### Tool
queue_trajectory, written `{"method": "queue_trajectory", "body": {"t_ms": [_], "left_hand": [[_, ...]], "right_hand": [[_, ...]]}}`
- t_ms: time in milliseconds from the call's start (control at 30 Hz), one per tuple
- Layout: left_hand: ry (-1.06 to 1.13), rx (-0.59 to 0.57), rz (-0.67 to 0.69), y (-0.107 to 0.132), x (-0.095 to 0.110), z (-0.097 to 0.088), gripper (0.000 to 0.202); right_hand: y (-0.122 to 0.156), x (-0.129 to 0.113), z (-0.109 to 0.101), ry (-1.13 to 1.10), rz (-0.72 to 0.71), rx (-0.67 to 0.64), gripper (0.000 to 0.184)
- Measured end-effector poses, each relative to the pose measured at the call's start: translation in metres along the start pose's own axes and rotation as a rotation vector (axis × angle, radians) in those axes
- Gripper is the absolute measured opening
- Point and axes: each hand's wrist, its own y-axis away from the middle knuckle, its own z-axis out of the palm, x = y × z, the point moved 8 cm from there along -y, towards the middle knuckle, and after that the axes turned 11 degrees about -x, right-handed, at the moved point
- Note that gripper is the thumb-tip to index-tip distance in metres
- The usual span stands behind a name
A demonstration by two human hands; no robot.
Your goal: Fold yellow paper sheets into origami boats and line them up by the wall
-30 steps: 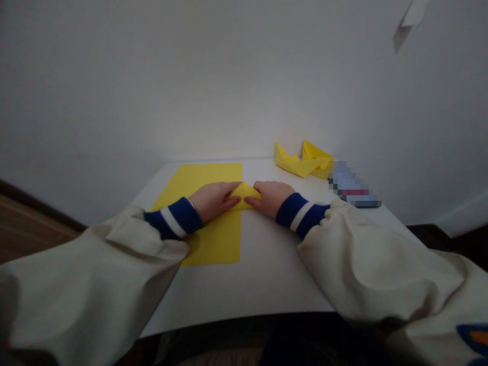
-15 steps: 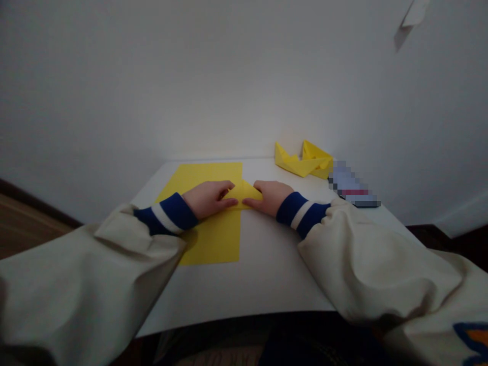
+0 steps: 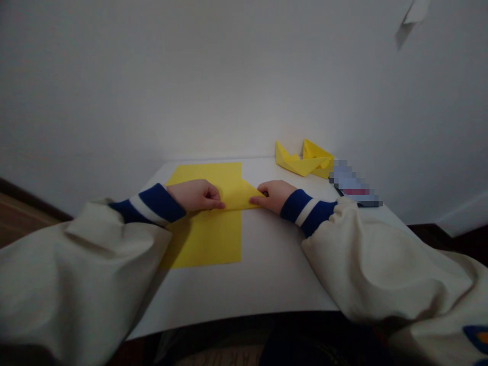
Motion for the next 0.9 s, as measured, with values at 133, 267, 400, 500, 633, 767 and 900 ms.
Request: {"method": "queue_trajectory", "body": {"t_ms": [133,267,400,500,633,767,900], "left_hand": [[-0.013,0.009,-0.008,0.000,-0.004,-0.001,0.038],[-0.011,-0.017,-0.002,-0.001,-0.007,0.001,0.034],[-0.001,-0.007,0.034,-0.002,-0.007,0.001,0.028],[0.019,0.004,0.048,-0.002,-0.007,-0.001,0.025],[0.068,-0.055,0.048,-0.002,-0.008,0.002,0.021],[0.112,-0.102,0.058,-0.002,-0.012,0.004,0.019],[0.132,-0.127,0.064,-0.003,-0.017,0.005,0.018]], "right_hand": [[0.001,0.001,-0.001,0.015,0.006,0.012,0.039],[0.001,0.001,-0.002,0.026,0.013,0.020,0.037],[0.001,0.002,-0.002,0.014,0.014,0.031,0.036],[0.000,0.002,-0.001,0.010,0.012,0.027,0.036],[0.000,0.002,-0.001,0.022,0.007,0.026,0.037],[0.000,0.001,-0.001,0.027,-0.001,0.030,0.036],[0.000,0.002,0.000,0.024,0.004,0.021,0.037]]}}
